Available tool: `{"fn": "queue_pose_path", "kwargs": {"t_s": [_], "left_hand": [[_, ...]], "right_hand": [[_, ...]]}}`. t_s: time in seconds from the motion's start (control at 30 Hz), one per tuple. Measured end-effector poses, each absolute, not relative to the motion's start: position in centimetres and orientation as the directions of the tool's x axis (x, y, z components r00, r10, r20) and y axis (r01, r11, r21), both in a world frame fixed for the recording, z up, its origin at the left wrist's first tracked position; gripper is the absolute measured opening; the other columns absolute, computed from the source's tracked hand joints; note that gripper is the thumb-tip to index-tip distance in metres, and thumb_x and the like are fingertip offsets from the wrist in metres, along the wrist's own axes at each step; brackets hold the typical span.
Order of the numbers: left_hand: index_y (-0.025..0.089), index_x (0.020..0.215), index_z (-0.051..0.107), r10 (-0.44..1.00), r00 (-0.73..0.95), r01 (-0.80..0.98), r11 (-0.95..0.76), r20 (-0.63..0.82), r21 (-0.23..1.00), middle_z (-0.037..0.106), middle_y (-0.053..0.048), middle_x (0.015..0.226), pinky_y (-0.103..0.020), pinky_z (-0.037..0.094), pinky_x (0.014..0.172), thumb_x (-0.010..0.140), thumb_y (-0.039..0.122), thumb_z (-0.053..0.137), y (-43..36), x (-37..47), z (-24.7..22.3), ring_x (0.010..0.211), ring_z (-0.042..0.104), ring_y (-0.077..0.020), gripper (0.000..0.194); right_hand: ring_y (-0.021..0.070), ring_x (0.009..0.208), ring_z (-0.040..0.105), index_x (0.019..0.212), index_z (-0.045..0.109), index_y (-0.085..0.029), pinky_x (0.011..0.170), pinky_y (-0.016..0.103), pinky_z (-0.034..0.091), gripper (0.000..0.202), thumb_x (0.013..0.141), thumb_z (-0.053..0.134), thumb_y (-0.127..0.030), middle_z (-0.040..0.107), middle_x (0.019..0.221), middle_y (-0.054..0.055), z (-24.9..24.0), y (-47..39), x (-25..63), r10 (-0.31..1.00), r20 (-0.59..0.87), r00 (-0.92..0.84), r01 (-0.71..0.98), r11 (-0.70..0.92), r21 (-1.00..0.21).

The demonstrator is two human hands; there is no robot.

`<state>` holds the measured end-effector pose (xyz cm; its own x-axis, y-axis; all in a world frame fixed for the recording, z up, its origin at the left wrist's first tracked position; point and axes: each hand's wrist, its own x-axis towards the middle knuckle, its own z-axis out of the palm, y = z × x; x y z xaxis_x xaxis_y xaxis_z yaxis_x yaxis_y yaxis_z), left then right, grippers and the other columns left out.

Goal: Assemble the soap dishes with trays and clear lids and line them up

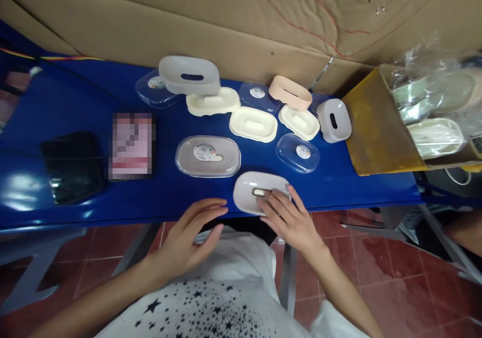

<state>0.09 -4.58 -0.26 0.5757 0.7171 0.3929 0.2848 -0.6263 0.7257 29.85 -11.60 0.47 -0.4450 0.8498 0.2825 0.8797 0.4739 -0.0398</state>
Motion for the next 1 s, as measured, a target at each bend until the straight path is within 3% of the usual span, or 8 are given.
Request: {"fn": "queue_pose_path", "kwargs": {"t_s": [0.17, 0.33, 0.43, 0.5, 0.6, 0.83, 0.9, 1.0], "left_hand": [[0.033, 0.158, 0.048, 0.713, 0.655, 0.391, -0.603, 0.250, 0.696, 0.056, -0.014, 0.163, -0.062, 0.059, 0.117, 0.108, 0.033, 0.068, -4.0, 1.0, -1.3, 0.149, 0.059, -0.0364, 0.054], [0.038, 0.167, 0.037, 0.762, 0.625, 0.280, -0.423, 0.171, 0.862, 0.051, -0.014, 0.169, -0.062, 0.056, 0.122, 0.107, 0.032, 0.069, -4.6, 1.1, -0.8, 0.152, 0.057, -0.0354, 0.067], [0.038, 0.168, 0.036, 0.803, 0.591, 0.206, -0.249, 0.083, 0.946, 0.051, -0.014, 0.170, -0.055, 0.060, 0.119, 0.109, 0.033, 0.066, -4.9, 1.2, -0.3, 0.149, 0.061, -0.0318, 0.066], [0.038, 0.168, 0.037, 0.790, 0.610, 0.191, -0.227, 0.066, 0.955, 0.052, -0.014, 0.169, -0.052, 0.061, 0.118, 0.110, 0.032, 0.063, -4.7, 1.4, -0.1, 0.147, 0.063, -0.0297, 0.063], [0.033, 0.165, 0.040, 0.718, 0.669, 0.223, -0.440, 0.192, 0.870, 0.055, -0.015, 0.167, -0.055, 0.057, 0.123, 0.111, 0.029, 0.061, -3.8, 2.4, 0.3, 0.151, 0.060, -0.0304, 0.058], [0.012, 0.151, 0.055, 0.447, 0.797, 0.243, -0.852, 0.405, 0.463, 0.063, -0.023, 0.157, -0.056, 0.057, 0.120, 0.112, 0.018, 0.055, -0.7, 5.9, 2.2, 0.147, 0.062, -0.0349, 0.040], [0.012, 0.147, 0.060, 0.419, 0.798, 0.230, -0.876, 0.432, 0.425, 0.066, -0.021, 0.153, -0.055, 0.058, 0.120, 0.112, 0.018, 0.055, -0.2, 5.7, 2.8, 0.144, 0.065, -0.0337, 0.036], [0.015, 0.144, 0.064, 0.456, 0.783, 0.247, -0.852, 0.423, 0.462, 0.072, -0.018, 0.143, -0.053, 0.061, 0.115, 0.113, 0.020, 0.054, -0.1, 5.0, 3.1, 0.136, 0.069, -0.0306, 0.033]], "right_hand": [[0.0259, 0.145, 0.068, 0.168, 0.049, -0.027, 0.130, 0.057, 0.053, 0.068, 0.106, 0.060, -0.001, 0.069, 0.157, 0.007, 0.6, -12.7, 31.2, 0.834, 0.205, -0.512, 0.842, 0.534, -0.070], [0.0285, 0.139, 0.072, 0.172, 0.043, -0.027, 0.125, 0.060, 0.056, 0.073, 0.105, 0.070, -0.013, 0.074, 0.149, 0.009, 1.2, -12.5, 31.7, 0.833, 0.320, -0.452, 0.830, 0.524, -0.191], [0.0315, 0.132, 0.076, 0.170, 0.046, -0.031, 0.121, 0.062, 0.058, 0.075, 0.102, 0.076, -0.019, 0.078, 0.143, 0.009, 1.4, -12.2, 32.3, 0.843, 0.426, -0.328, 0.846, 0.463, -0.265], [0.0335, 0.129, 0.078, 0.167, 0.051, -0.034, 0.120, 0.063, 0.057, 0.074, 0.100, 0.079, -0.019, 0.079, 0.141, 0.009, 1.5, -12.0, 33.1, 0.840, 0.492, -0.229, 0.887, 0.388, -0.250], [0.0354, 0.130, 0.077, 0.162, 0.058, -0.034, 0.122, 0.064, 0.054, 0.071, 0.097, 0.081, -0.018, 0.079, 0.141, 0.009, 1.5, -11.5, 34.9, 0.812, 0.572, -0.112, 0.951, 0.255, -0.176], [0.0353, 0.133, 0.075, 0.154, 0.063, -0.029, 0.125, 0.062, 0.049, 0.053, 0.103, 0.076, -0.027, 0.079, 0.141, 0.011, 1.0, -9.2, 38.2, 0.817, 0.575, -0.040, 0.984, 0.133, -0.121], [0.0339, 0.136, 0.073, 0.153, 0.064, -0.029, 0.129, 0.061, 0.045, 0.047, 0.106, 0.071, -0.030, 0.077, 0.144, 0.010, 1.4, -7.7, 38.2, 0.843, 0.535, -0.063, 0.983, 0.145, -0.114], [0.0319, 0.140, 0.070, 0.152, 0.065, -0.030, 0.132, 0.059, 0.040, 0.043, 0.109, 0.065, -0.033, 0.075, 0.149, 0.008, 2.1, -5.5, 37.8, 0.870, 0.487, -0.084, 0.981, 0.157, -0.110]]}}
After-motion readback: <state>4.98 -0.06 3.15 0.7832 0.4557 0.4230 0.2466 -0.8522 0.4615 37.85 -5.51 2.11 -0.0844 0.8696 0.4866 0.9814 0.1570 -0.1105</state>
